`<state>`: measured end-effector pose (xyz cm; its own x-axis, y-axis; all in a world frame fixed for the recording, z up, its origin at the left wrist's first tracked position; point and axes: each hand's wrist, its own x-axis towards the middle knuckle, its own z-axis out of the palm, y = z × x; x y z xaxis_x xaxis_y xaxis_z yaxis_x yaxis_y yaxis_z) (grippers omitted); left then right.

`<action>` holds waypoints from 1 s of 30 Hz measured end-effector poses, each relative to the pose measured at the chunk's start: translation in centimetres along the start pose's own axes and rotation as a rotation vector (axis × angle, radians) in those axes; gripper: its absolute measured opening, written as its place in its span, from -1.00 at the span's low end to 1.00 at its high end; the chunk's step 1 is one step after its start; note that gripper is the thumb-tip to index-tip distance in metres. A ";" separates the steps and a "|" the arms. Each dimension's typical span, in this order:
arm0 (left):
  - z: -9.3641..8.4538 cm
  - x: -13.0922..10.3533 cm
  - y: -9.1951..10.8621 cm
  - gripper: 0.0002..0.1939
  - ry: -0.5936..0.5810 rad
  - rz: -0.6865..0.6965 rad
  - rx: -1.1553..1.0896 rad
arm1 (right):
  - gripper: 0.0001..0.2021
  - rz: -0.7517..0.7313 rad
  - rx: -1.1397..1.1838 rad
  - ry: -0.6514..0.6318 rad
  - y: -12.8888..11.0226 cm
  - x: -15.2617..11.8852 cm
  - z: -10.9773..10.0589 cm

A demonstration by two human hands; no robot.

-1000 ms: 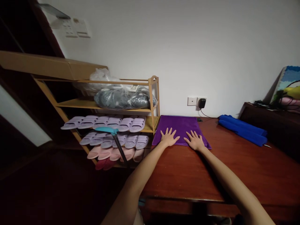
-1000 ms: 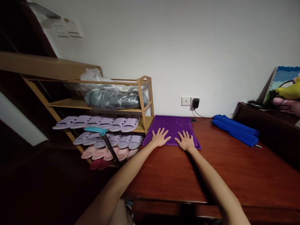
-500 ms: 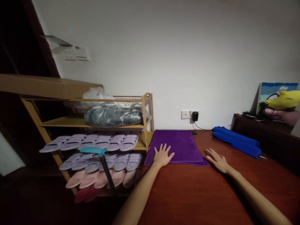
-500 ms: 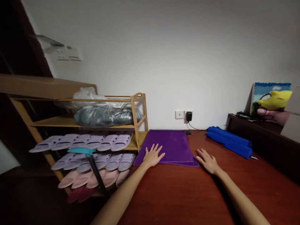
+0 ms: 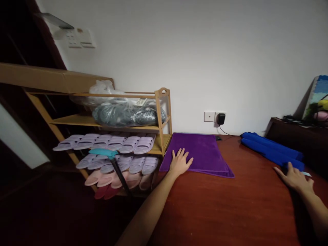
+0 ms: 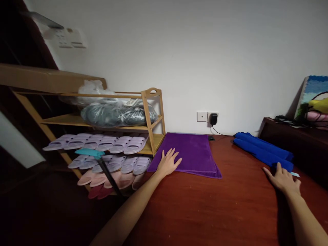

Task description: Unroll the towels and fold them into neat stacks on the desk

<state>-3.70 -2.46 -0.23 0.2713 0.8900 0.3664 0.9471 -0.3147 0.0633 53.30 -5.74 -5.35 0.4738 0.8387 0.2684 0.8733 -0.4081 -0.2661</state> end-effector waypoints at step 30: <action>0.1 -0.4 -0.1 -0.54 0.150 0.068 -0.031 | -0.29 -0.312 -0.179 -0.182 -6.4 -10.3 -3.4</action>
<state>-3.86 -2.77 -0.51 0.3038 0.8077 0.5053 0.9209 -0.3849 0.0616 43.19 -13.01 -3.32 0.1689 0.9760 0.1378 0.9856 -0.1666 -0.0280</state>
